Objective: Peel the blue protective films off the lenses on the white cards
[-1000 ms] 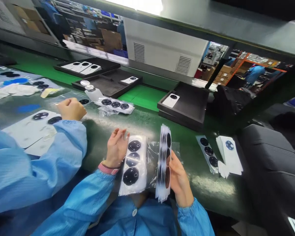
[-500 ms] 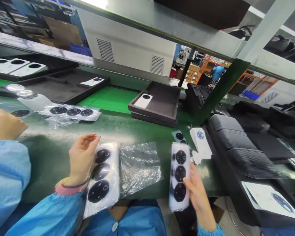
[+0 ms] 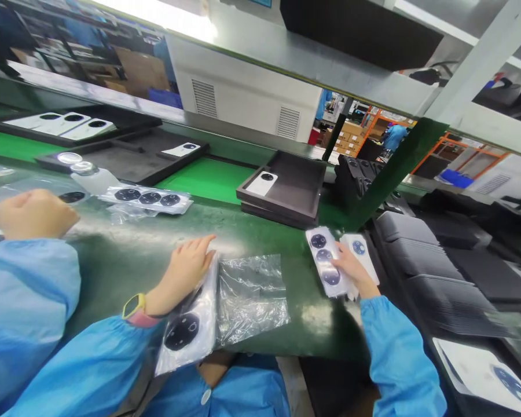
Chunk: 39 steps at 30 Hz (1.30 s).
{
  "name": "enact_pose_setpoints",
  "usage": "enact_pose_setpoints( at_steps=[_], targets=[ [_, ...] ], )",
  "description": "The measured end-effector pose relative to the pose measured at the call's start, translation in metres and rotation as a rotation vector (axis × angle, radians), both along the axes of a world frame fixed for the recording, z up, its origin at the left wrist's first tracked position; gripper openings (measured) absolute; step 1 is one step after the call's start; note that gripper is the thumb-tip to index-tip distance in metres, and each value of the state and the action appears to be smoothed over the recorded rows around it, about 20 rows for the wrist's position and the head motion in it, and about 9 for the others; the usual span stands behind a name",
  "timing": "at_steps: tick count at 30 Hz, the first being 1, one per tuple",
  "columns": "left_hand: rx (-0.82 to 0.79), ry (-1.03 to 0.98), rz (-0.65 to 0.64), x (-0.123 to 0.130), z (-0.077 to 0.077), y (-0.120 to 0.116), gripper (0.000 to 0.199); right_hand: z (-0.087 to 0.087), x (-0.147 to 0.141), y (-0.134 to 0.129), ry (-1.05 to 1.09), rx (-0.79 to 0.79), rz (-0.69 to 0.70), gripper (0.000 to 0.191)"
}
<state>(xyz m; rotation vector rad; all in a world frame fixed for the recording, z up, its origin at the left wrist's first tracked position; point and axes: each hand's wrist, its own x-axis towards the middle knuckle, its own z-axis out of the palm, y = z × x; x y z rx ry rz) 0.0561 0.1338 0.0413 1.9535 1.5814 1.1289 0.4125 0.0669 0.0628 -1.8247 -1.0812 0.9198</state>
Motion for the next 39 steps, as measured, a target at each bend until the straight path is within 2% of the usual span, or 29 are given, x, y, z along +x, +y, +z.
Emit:
enact_pose_setpoints(
  at_steps=[3, 6, 9, 13, 15, 20, 24, 27, 30, 33, 36, 39],
  targets=[
    [0.037, -0.016, 0.046, -0.018, -0.003, -0.007, 0.035, -0.002, -0.003, 0.01, -0.135, 0.023, 0.004, 0.029],
    [0.045, -0.064, 0.103, -0.042, -0.013, -0.02, 0.038, 0.0, -0.011, 0.01, -0.257, 0.107, -0.032, 0.031],
    [0.023, -0.118, 0.139, -0.058, -0.026, -0.041, 0.039, -0.004, -0.042, 0.001, -0.297, 0.177, -0.005, 0.036],
    [-0.019, -0.154, 0.103, -0.055, -0.033, -0.074, 0.041, -0.023, -0.106, -0.022, -0.246, 0.194, 0.133, 0.029],
    [-0.028, -0.162, 0.074, -0.05, -0.034, -0.09, 0.042, -0.032, -0.127, -0.033, -0.243, 0.194, 0.144, 0.028],
    [0.008, -0.156, 0.023, -0.054, -0.032, -0.12, 0.045, -0.042, -0.136, -0.042, -0.239, 0.122, 0.061, 0.032],
    [0.021, -0.092, -0.031, -0.065, -0.025, -0.133, 0.046, -0.039, -0.136, -0.036, -0.145, 0.055, 0.084, 0.032],
    [0.065, -0.042, -0.053, -0.067, -0.015, -0.137, 0.027, -0.034, -0.141, -0.031, -0.031, 0.058, 0.117, 0.032],
    [0.201, -0.013, -0.064, -0.065, -0.009, -0.138, 0.019, -0.028, -0.144, -0.031, 0.105, 0.08, 0.147, 0.035],
    [0.303, 0.048, -0.092, -0.058, -0.01, -0.137, 0.019, -0.02, -0.146, -0.032, 0.235, 0.108, 0.171, 0.045],
    [0.311, 0.211, -0.192, -0.049, -0.014, -0.135, 0.032, -0.009, -0.151, -0.032, 0.329, 0.178, 0.195, 0.051],
    [0.299, 0.346, -0.264, -0.042, -0.019, -0.132, 0.032, 0.005, -0.166, -0.027, 0.383, 0.285, 0.244, 0.049]
  ],
)
